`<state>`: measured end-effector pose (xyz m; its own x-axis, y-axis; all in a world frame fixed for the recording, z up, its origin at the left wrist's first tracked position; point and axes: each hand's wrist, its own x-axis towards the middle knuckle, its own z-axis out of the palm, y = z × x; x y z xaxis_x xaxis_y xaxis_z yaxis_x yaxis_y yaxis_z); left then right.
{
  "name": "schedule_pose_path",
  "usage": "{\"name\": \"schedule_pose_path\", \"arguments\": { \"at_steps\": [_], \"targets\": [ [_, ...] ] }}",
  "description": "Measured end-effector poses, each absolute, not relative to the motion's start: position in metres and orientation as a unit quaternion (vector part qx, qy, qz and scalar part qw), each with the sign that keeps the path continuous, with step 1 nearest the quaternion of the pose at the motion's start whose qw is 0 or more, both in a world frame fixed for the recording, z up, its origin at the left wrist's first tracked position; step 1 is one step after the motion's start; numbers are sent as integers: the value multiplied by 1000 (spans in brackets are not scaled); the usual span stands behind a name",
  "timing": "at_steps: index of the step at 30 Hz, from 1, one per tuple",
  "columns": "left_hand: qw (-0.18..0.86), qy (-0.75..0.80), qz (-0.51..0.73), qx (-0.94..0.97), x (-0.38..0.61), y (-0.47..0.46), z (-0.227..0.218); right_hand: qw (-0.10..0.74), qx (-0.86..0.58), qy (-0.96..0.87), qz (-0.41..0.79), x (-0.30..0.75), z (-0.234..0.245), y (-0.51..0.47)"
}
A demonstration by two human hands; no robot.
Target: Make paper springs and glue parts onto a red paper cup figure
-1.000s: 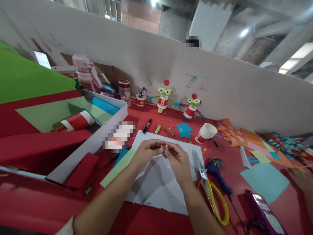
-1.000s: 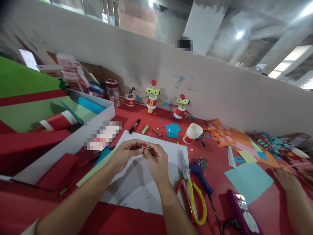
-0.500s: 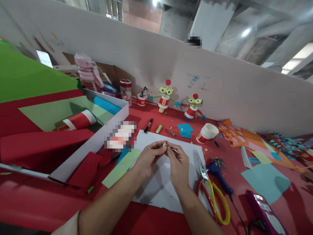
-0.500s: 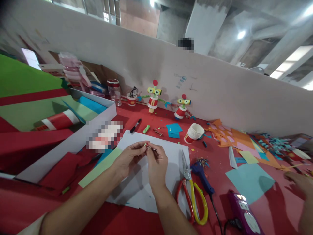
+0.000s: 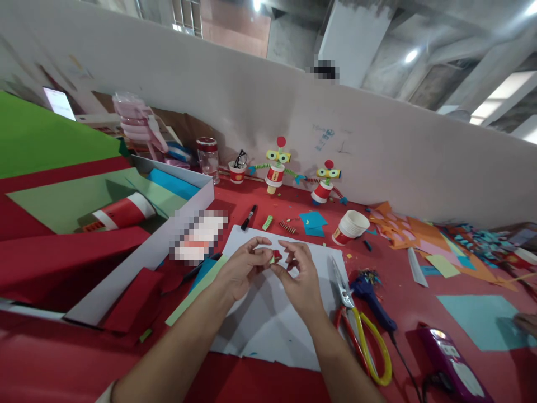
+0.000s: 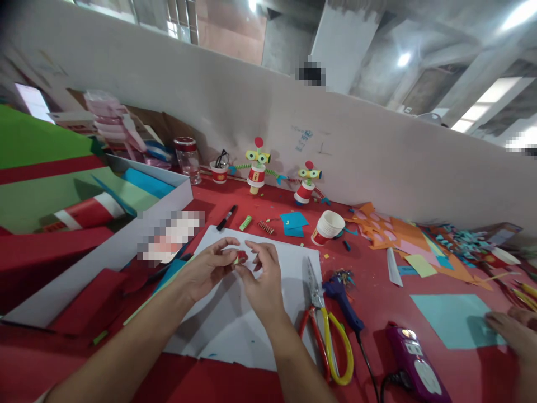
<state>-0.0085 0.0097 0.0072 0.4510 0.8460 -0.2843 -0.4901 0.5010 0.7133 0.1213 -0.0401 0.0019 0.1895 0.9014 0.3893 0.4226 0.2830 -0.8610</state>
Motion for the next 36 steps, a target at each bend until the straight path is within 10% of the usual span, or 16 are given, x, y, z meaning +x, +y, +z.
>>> {"name": "schedule_pose_path", "arguments": {
  "at_steps": [36],
  "targets": [
    [852,269,345,287,-12,9,9,484,-490,-719,94,133,9,-39]
  ]
}}
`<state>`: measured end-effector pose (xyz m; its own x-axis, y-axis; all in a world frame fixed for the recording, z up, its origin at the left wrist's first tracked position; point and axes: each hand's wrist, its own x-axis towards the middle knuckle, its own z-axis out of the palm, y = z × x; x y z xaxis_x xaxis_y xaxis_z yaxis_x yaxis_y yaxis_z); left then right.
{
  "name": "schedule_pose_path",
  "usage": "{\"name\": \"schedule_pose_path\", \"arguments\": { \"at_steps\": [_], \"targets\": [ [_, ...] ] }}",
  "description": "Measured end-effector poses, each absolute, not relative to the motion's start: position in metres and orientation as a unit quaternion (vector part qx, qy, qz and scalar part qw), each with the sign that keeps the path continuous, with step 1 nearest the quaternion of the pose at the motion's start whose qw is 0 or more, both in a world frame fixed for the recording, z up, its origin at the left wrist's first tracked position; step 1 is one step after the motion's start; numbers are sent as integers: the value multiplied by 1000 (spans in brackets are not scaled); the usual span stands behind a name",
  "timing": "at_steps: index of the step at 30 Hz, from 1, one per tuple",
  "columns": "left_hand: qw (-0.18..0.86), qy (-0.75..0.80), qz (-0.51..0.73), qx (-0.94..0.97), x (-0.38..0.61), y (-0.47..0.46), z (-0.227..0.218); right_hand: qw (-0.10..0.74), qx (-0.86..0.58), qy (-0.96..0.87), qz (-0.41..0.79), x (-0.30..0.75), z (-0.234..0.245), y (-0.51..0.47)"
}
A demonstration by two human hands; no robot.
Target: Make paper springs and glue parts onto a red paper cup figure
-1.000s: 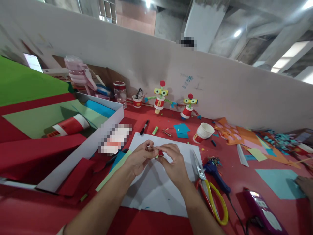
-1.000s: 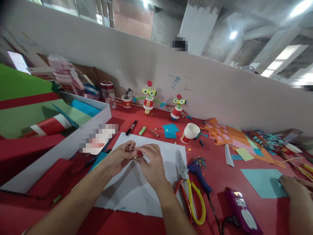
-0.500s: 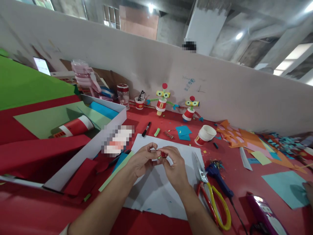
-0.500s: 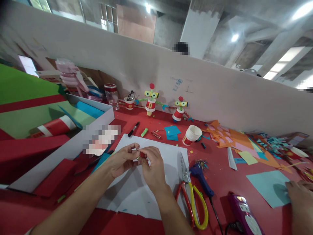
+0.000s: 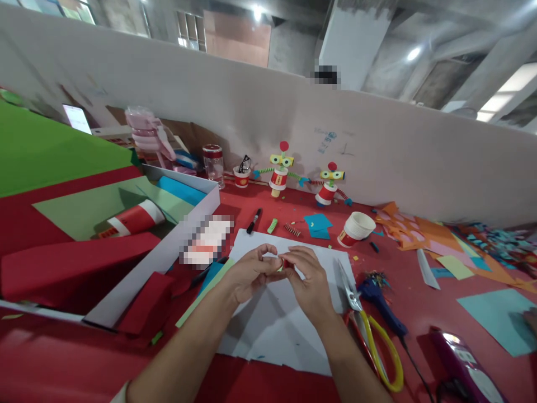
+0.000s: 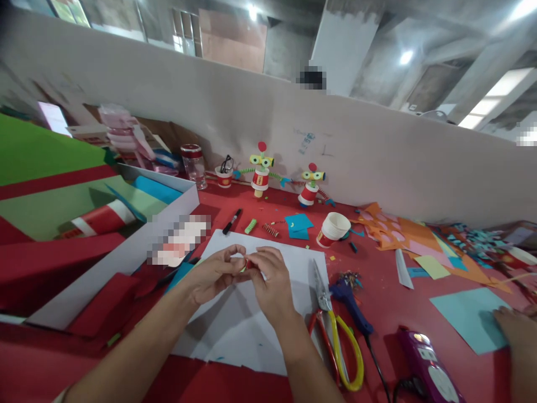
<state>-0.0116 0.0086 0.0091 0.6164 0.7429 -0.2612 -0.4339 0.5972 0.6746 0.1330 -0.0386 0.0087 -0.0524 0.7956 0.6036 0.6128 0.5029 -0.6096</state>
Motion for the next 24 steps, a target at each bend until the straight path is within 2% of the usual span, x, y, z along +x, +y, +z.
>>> {"name": "schedule_pose_path", "arguments": {
  "at_steps": [4,7,14,18,24],
  "targets": [
    [845,266,380,266,-7,6,6,467,-503,-725,56,130,9,-42],
    [823,281,413,271,-7,6,7,467,-500,-726,70,127,6,-42],
    [807,304,403,305,-10,6,12,479,-478,-731,87,124,2,-40],
    [821,273,416,280,-6,3,10,497,-509,-698,76,124,2,-40],
    [869,229,358,253,-5,4,11,517,-510,-681,94,126,1,-40]
  ]
}}
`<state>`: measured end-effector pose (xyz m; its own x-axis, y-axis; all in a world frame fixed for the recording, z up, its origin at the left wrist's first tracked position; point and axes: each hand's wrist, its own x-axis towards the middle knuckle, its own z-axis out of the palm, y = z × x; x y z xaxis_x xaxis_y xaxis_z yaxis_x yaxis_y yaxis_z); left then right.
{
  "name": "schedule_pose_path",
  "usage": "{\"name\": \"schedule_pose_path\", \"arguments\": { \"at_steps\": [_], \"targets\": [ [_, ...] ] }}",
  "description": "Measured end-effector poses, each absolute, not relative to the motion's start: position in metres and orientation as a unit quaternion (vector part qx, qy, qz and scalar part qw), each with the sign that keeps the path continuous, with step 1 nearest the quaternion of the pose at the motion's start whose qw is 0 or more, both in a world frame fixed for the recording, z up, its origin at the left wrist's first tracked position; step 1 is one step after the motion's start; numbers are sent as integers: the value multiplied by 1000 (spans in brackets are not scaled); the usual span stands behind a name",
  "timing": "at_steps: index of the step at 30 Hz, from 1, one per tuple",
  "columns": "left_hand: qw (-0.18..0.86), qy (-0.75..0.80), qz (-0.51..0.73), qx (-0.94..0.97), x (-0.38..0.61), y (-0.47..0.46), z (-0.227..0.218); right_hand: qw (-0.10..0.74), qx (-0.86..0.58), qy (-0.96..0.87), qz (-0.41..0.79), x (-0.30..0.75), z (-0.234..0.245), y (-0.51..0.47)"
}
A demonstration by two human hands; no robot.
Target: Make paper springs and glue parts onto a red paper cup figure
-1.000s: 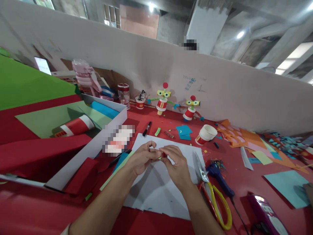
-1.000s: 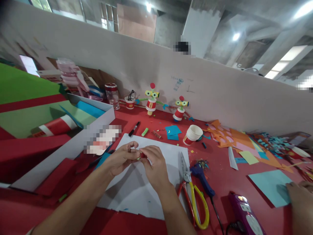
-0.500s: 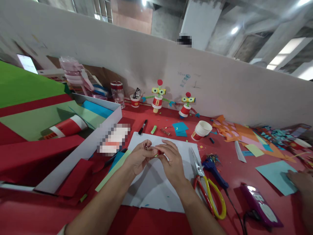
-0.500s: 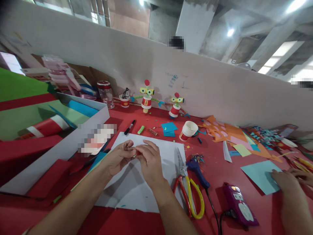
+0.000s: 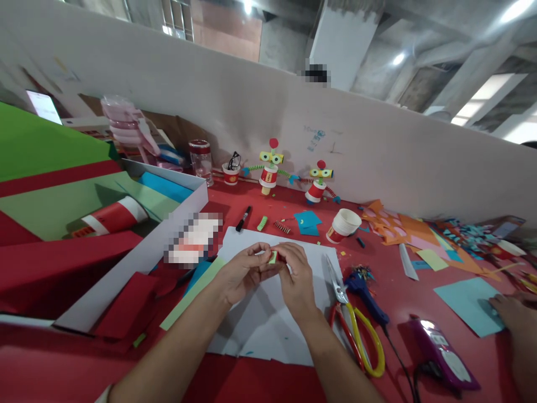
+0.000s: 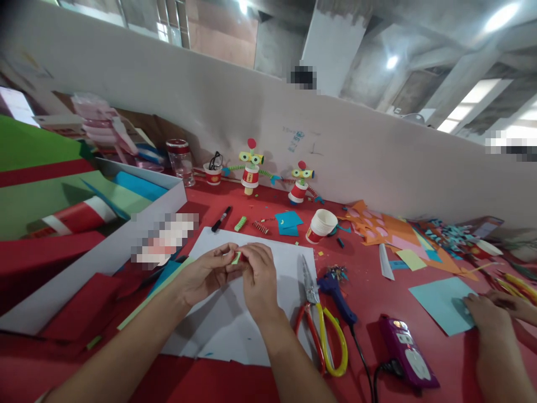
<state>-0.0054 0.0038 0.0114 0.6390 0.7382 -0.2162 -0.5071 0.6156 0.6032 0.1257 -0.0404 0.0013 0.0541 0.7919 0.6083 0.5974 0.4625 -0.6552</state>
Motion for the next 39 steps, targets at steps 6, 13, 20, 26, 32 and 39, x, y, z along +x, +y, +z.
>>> {"name": "schedule_pose_path", "arguments": {
  "at_steps": [6,13,20,26,32,39],
  "targets": [
    [877,224,355,233,-8,6,9,521,-504,-681,105,125,0,-40],
    [869,233,363,242,-6,5,3,530,-510,-668,112,123,-1,-40],
    [845,266,399,235,-5,9,6,516,-545,-648,131,121,-3,-42],
    [829,294,409,243,-8,10,9,527,-505,-673,118,119,4,-47],
    [830,278,414,249,-6,10,8,547,-508,-651,140,117,4,-46],
    [831,280,420,236,-4,10,3,557,-514,-634,154,116,4,-44]
  ]
}}
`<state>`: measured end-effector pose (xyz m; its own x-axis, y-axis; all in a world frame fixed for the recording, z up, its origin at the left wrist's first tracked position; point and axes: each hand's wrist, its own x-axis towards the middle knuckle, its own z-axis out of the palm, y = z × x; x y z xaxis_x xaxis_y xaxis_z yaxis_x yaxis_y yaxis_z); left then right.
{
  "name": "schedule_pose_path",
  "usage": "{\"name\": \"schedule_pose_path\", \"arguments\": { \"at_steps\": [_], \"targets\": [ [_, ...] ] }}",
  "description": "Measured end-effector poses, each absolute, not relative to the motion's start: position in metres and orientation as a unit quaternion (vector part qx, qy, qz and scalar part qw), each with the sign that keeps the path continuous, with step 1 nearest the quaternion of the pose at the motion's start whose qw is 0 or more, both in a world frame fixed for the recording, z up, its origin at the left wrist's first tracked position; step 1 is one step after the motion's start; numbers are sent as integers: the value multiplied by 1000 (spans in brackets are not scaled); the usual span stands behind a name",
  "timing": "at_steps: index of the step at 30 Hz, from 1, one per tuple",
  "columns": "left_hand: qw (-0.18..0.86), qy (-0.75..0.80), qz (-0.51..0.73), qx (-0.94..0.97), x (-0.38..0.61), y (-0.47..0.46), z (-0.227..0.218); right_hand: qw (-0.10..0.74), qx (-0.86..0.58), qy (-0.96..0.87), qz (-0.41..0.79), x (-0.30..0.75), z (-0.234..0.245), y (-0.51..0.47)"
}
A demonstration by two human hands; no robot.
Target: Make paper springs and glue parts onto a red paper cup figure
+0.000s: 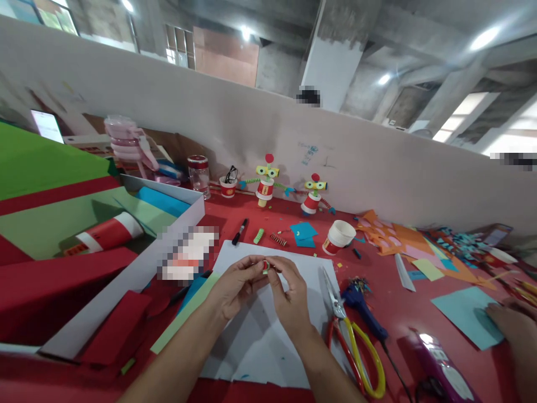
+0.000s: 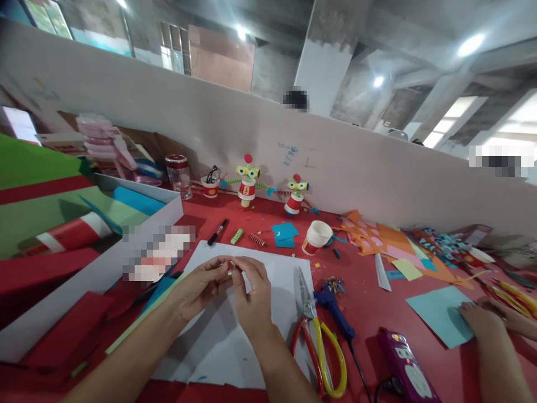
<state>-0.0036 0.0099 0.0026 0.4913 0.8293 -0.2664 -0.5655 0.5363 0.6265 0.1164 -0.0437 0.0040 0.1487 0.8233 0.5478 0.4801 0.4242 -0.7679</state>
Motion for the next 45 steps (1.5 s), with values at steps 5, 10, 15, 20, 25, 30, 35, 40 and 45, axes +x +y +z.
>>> {"name": "schedule_pose_path", "arguments": {
  "at_steps": [5,10,15,20,25,30,35,40,45],
  "targets": [
    [826,288,420,242,-4,9,4,558,-511,-636,149,117,4,-43],
    [831,291,403,249,-5,9,2,553,-517,-639,138,117,4,-44],
    [828,311,407,230,-6,11,2,502,-546,-654,151,119,16,-47],
    [836,305,399,222,-9,14,2,365,-649,-662,86,172,41,-72],
    [843,281,402,221,-9,12,3,116,-853,-509,8,261,28,-120],
    [851,245,409,218,-9,11,3,28,-853,-515,87,298,-1,-131],
    [857,227,414,207,-10,14,-1,7,-877,-479,41,283,5,-121],
    [849,237,427,204,-8,15,-2,115,-886,-450,-16,266,30,-128],
    [840,246,437,206,-5,12,1,388,-764,-485,175,219,50,-140]
  ]
}}
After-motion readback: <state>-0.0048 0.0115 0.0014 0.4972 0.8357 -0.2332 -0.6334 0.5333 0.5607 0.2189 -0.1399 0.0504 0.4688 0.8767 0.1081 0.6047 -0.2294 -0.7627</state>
